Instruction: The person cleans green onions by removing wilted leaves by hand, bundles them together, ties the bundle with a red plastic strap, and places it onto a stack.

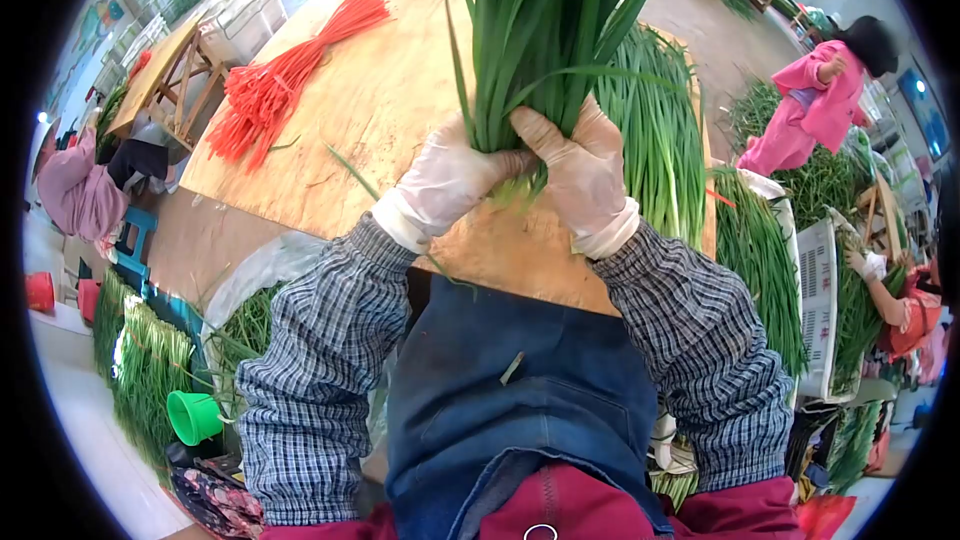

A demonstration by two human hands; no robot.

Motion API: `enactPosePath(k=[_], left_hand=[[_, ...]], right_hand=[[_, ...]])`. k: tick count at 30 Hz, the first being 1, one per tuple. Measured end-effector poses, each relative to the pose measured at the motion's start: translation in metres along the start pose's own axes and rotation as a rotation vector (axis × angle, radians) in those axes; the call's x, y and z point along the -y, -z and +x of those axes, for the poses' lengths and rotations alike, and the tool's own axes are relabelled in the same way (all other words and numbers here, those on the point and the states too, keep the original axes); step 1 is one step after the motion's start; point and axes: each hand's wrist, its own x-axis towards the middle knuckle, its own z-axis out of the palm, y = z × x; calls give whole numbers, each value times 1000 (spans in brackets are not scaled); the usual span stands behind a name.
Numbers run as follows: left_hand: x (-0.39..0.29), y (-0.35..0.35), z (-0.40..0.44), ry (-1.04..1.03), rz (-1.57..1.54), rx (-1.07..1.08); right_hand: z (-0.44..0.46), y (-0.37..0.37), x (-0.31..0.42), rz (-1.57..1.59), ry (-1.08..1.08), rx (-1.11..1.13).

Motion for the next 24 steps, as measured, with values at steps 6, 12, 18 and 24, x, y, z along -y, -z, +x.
enactPosePath(k=[6, 12, 18, 24], left_hand=[[-8, 5, -4, -33, -16, 3], [2, 11, -8, -122, 15, -51], [34, 28, -8, -30, 186, 96], [-7, 22, 17, -380, 97, 250]], right_hand=[[-5, 1, 12, -1, -30, 29], [-4, -5, 17, -111, -83, 45], [-7, -3, 4, -112, -132, 63], [12, 2, 36, -486, 5, 49]])
